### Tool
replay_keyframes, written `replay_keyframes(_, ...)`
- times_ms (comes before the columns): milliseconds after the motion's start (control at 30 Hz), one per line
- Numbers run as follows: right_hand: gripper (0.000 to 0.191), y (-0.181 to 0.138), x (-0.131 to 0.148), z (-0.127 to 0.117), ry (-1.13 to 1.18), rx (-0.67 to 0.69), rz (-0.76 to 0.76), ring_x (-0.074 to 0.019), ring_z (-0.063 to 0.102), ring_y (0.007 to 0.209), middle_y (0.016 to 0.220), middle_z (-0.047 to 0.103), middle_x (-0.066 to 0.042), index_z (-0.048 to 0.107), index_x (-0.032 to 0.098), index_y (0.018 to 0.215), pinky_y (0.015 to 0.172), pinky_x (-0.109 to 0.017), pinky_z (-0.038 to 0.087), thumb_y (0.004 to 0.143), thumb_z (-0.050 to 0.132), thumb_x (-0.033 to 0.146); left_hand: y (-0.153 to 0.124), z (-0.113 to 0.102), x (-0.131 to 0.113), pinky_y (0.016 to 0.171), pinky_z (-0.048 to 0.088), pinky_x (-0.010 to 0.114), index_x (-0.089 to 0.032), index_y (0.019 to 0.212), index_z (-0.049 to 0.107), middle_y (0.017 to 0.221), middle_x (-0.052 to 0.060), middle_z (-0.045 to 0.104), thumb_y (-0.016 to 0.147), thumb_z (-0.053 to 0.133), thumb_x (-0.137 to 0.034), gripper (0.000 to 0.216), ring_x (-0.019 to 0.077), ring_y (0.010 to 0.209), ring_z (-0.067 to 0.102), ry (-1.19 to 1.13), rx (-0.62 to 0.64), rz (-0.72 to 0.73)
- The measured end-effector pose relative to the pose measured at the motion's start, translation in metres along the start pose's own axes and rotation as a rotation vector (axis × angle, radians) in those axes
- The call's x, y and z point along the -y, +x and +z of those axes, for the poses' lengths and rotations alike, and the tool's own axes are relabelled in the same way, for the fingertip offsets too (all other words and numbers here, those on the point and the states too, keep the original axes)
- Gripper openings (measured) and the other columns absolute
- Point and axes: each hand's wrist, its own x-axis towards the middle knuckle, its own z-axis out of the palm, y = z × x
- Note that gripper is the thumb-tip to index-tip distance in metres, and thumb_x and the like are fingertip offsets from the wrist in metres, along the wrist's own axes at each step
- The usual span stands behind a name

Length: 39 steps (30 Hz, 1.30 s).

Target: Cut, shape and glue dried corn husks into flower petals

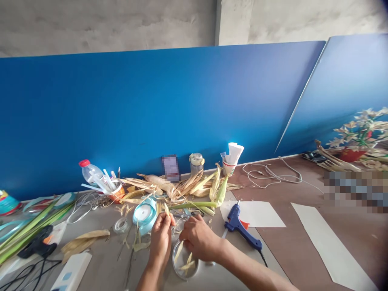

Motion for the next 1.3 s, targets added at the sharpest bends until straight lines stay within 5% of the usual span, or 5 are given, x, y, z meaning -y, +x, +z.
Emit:
replay_keyframes(200,0.008,0.003,0.002,0.022,-0.156,0.054,-0.103,-0.0197,0.044,0.079,0.077,0.057,-0.004,0.062,0.021,0.073,0.067,-0.032,0.028,0.074,0.057,0.026,0.003,-0.001,0.003,0.062,0.037,0.024,-0.019,0.064,0.053,0.058,-0.003,0.050,0.073,0.063,-0.034,0.020,0.0113,0.058,0.044,-0.034,-0.003,0.014)
replay_keyframes(867,0.011,0.001,0.006,0.019,-0.283,0.094,-0.217,-0.0201,0.045,0.076,0.074,0.057,-0.005,0.058,0.017,0.070,0.066,-0.032,0.033,0.068,0.061,0.027,0.002,0.004,-0.002,0.059,0.037,0.024,-0.016,0.067,0.056,0.062,-0.002,0.053,0.068,0.068,-0.033,0.020,0.0101,0.057,0.046,-0.130,0.027,-0.049)
replay_keyframes(1133,0.014,-0.002,0.004,-0.002,-0.059,0.004,-0.101,-0.0166,0.048,0.074,0.080,0.059,-0.005,0.056,0.015,0.079,0.070,-0.028,0.034,0.084,0.043,0.016,0.001,0.004,-0.005,0.058,0.037,0.024,-0.017,0.068,0.057,0.063,-0.001,0.053,0.067,0.069,-0.035,0.022,0.0105,0.057,0.046,-0.121,0.026,-0.058)
replay_keyframes(1300,0.013,-0.003,-0.003,-0.007,0.047,0.006,-0.122,-0.0150,0.048,0.076,0.080,0.059,-0.002,0.061,0.019,0.079,0.071,-0.026,0.033,0.083,0.049,0.020,0.002,0.003,-0.004,0.060,0.038,0.025,-0.016,0.065,0.056,0.062,-0.001,0.053,0.070,0.067,-0.033,0.021,0.0107,0.058,0.046,-0.118,0.039,-0.056)
